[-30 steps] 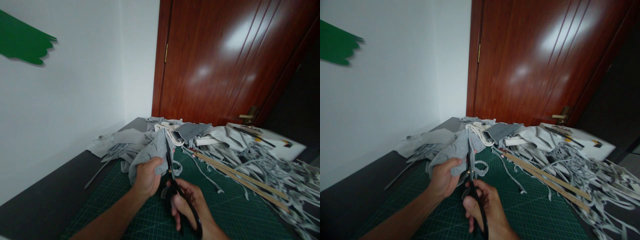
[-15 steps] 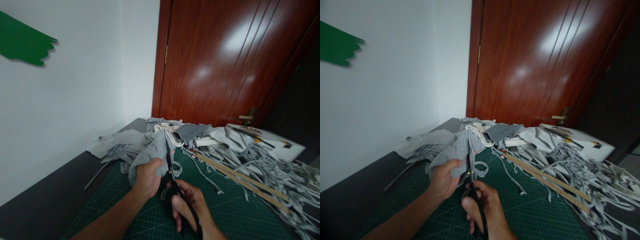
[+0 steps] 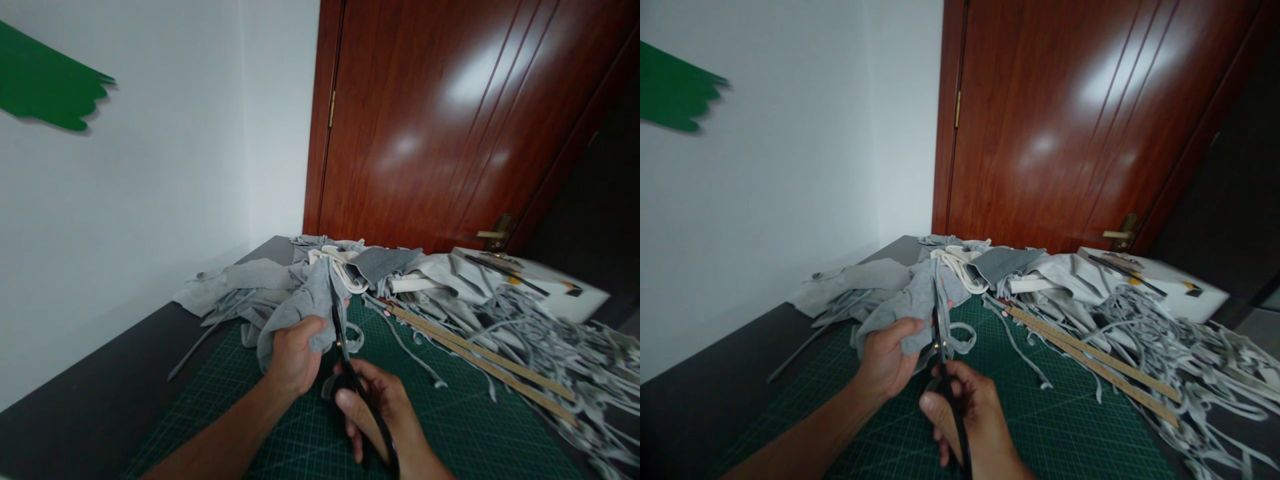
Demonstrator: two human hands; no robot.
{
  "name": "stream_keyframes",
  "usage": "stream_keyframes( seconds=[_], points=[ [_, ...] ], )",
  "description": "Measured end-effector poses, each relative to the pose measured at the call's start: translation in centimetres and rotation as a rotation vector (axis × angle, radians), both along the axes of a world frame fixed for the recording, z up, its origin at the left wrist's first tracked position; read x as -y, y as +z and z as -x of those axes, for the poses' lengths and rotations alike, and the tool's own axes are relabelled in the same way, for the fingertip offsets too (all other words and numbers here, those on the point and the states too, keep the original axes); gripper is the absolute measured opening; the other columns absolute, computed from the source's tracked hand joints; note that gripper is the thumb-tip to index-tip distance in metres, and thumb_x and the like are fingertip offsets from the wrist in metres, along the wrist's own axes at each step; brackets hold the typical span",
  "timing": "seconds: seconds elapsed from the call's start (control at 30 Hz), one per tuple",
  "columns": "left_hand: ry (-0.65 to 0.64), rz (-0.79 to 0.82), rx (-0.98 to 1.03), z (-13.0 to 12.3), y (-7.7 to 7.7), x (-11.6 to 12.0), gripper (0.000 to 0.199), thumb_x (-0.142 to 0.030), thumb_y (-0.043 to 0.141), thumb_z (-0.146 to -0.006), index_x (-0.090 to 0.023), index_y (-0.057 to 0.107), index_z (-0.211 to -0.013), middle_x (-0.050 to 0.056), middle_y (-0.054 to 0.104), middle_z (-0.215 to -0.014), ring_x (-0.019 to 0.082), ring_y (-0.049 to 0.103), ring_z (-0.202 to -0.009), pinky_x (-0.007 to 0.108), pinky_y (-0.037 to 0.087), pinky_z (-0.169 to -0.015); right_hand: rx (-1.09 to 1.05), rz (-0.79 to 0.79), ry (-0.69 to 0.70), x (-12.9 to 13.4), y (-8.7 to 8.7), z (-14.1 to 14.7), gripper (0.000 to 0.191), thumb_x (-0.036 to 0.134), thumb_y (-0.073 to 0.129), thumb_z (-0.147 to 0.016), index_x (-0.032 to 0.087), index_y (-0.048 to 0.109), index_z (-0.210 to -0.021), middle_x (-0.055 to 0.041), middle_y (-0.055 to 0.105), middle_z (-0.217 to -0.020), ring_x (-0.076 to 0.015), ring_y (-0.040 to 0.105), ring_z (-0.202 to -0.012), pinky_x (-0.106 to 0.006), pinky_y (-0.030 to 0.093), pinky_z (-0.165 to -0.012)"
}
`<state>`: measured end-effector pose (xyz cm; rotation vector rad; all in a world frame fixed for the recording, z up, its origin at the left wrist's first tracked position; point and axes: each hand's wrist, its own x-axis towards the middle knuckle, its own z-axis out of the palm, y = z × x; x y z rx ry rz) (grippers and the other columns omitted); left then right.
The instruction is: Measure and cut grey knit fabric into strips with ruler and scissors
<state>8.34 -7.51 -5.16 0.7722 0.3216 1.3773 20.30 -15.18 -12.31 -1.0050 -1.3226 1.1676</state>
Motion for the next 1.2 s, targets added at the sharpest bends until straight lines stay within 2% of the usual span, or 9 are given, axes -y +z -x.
stream_keyframes(
  seconds=[0.17, 0.57, 0.77, 0.87, 0.97, 1.1, 1.2],
  points=[
    [-0.003, -0.004, 0.002, 0.0, -0.2, -0.1, 0.045, -0.013, 0.077, -0.056, -0.017, 0.078, -0.101, 0.006, 0.082, -0.095, 0.038, 0.072, -0.117, 0.046, 0.056, -0.101, 0.050, 0.010, 0.001, 0.0, -0.3, -0.2, 0.061, 0.064, 0.079, -0.085, 0.014, 0.067, -0.118, 0.0079, 0.054, -0.057, -0.0061, 0.046, -0.036, -0.016, 0.045, -0.035],
    [0.001, 0.002, -0.001, -0.1, -0.2, -0.1, 0.041, -0.013, 0.076, -0.056, -0.017, 0.078, -0.096, 0.006, 0.082, -0.094, 0.038, 0.073, -0.114, 0.047, 0.057, -0.098, 0.049, 0.028, -0.023, 0.0, -0.8, -0.1, 0.061, 0.064, 0.079, -0.085, 0.014, 0.068, -0.117, 0.0079, 0.055, -0.056, -0.0061, 0.046, -0.035, -0.015, 0.044, -0.034],
    [0.002, 0.001, -0.014, -0.1, -0.1, 0.0, 0.034, -0.014, 0.075, -0.055, -0.018, 0.077, -0.089, 0.006, 0.081, -0.089, 0.037, 0.073, -0.110, 0.046, 0.056, -0.094, 0.052, 0.021, -0.037, 0.2, -0.2, 0.2, 0.061, 0.065, 0.079, -0.084, 0.014, 0.069, -0.117, 0.0060, 0.058, -0.058, -0.0071, 0.050, -0.036, -0.017, 0.046, -0.035],
    [0.001, -0.002, -0.026, -0.1, -0.3, 0.0, 0.029, -0.015, 0.075, -0.055, -0.018, 0.075, -0.084, 0.005, 0.078, -0.083, 0.035, 0.074, -0.102, 0.045, 0.056, -0.090, 0.064, 0.035, -0.045, 0.4, 0.4, 0.5, 0.064, 0.068, 0.080, -0.081, 0.014, 0.069, -0.113, 0.0057, 0.059, -0.059, -0.0069, 0.050, -0.036, -0.017, 0.045, -0.035],
    [0.024, 0.016, -0.055, 0.0, -0.9, -0.2, 0.016, -0.014, 0.075, -0.055, -0.020, 0.067, -0.068, -0.001, 0.070, -0.067, 0.029, 0.073, -0.086, 0.040, 0.054, -0.082, 0.075, 0.040, -0.057, 0.3, 0.7, 0.7, 0.066, 0.073, 0.076, -0.081, 0.013, 0.069, -0.108, 0.0050, 0.060, -0.059, -0.0071, 0.052, -0.036, -0.017, 0.045, -0.036],
    [0.035, 0.048, -0.102, 0.1, -1.5, -0.5, 0.024, -0.015, 0.076, -0.055, -0.022, 0.053, -0.054, -0.005, 0.054, -0.052, 0.022, 0.064, -0.065, 0.035, 0.048, -0.069, 0.049, 0.048, -0.048, 0.1, 0.6, 0.7, 0.067, 0.072, 0.075, -0.083, 0.012, 0.068, -0.112, 0.0027, 0.064, -0.063, -0.0082, 0.058, -0.038, -0.016, 0.046, -0.038],
    [0.035, 0.056, -0.106, 0.1, -1.6, -0.6, 0.024, -0.015, 0.075, -0.054, -0.022, 0.052, -0.053, -0.006, 0.053, -0.052, 0.020, 0.058, -0.060, 0.034, 0.045, -0.065, 0.039, 0.052, -0.034, 0.1, 0.6, 0.7, 0.069, 0.070, 0.076, -0.084, 0.011, 0.067, -0.117, 0.0009, 0.068, -0.066, -0.0087, 0.061, -0.040, -0.015, 0.046, -0.039]
  ],
)
